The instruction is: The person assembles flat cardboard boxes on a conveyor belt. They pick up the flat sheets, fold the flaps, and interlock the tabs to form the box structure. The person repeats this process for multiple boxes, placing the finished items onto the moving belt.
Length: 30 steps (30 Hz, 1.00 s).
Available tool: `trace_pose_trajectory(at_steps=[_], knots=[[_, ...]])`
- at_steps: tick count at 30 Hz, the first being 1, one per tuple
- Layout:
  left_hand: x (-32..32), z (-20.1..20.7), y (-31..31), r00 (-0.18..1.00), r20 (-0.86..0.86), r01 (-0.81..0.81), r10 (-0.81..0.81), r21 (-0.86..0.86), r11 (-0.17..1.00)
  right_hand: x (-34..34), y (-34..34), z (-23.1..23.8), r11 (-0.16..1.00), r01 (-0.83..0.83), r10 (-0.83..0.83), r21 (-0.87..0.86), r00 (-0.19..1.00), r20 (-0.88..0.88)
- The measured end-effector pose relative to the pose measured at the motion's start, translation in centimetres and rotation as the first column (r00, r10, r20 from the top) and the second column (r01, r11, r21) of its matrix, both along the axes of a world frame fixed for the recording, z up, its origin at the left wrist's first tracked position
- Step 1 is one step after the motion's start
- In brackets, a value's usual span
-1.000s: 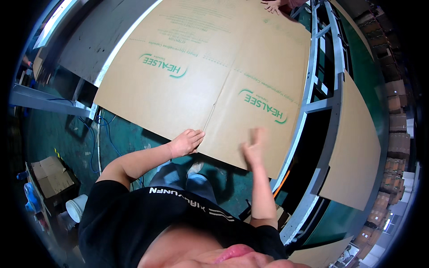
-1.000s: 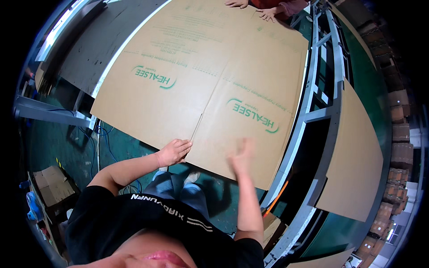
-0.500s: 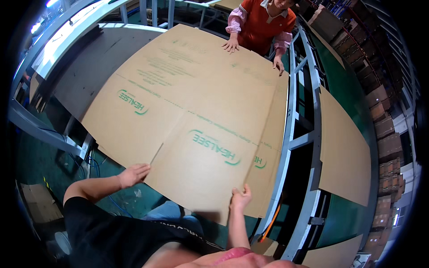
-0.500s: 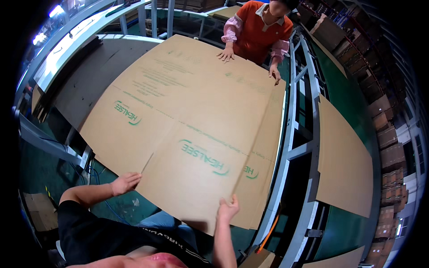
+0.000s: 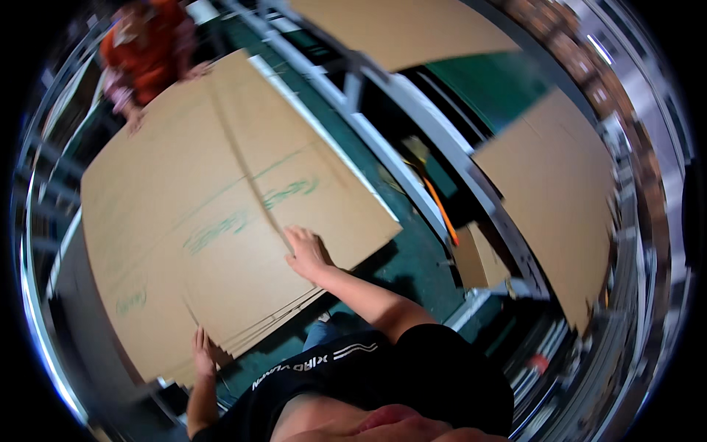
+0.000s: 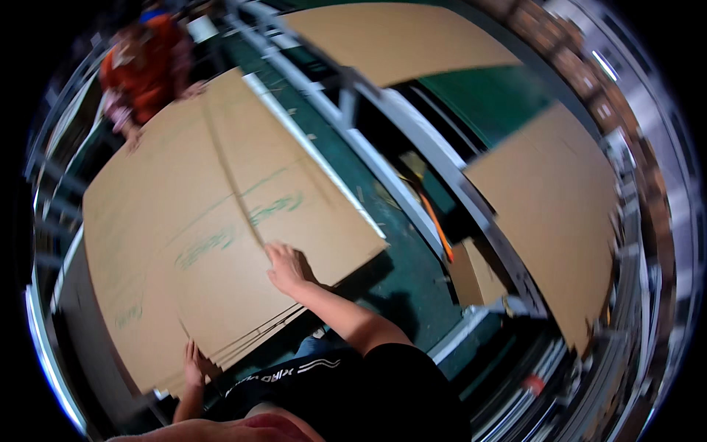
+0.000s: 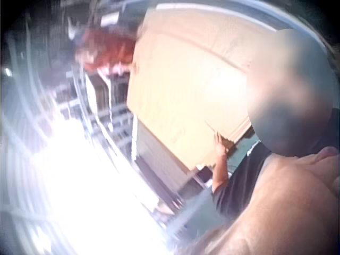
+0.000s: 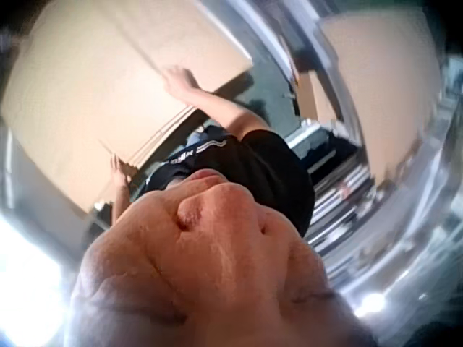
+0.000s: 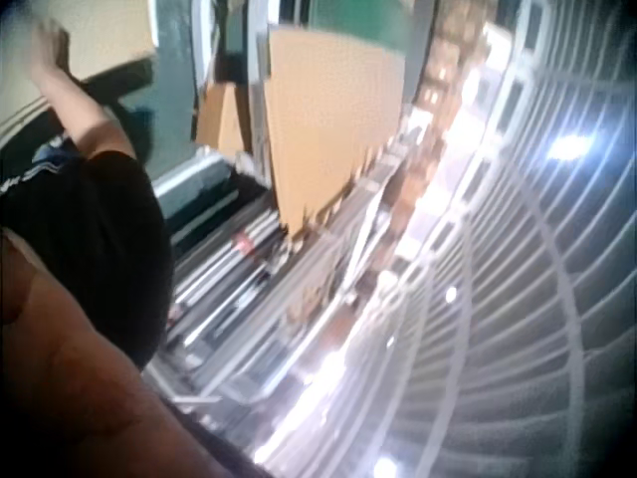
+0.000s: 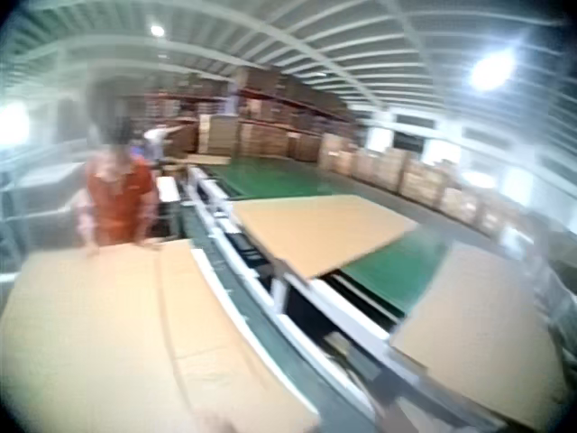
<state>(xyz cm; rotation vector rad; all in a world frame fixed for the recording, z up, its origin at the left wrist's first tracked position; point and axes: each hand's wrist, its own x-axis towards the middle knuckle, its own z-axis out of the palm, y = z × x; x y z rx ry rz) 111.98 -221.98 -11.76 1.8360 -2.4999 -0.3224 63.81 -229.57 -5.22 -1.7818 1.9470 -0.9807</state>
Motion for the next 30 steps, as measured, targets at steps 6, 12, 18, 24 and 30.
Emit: trace_pose_trajectory(at_steps=[6,12,18,24,30], knots=[[-0.5,-0.6,0.9,0.995,0.056,-0.081,0.079,0.036,0.996,-18.9,12.8,-0.3,0.955,0.180,-0.179,-0.234,0.983,0.028],[-12.2,-2.4,3.8,0.522,0.455,-0.629,0.722,-0.367,0.686,-46.5,32.0,0.4,0.408,0.768,-0.908,-0.493,0.400,-0.129],[-31.3,-1.1,3.3,0.712,0.407,-0.488,0.572,-0.298,0.820,-65.6,56.6,-1.9,-0.344,0.928,-0.852,-0.144,-0.372,-0.368],[-45.5,2.6,0.5,0.992,0.001,-0.110,0.124,-0.452,0.885,-73.1,66.8,-9.4,-0.338,0.880,-0.941,0.333,-0.319,-0.111],[-51.1,7.2,2.0,0.976,-0.174,0.066,-0.128,-0.327,0.943,-75.3,64.0,-12.7,-0.230,0.810,-0.870,0.540,-0.420,0.259]])
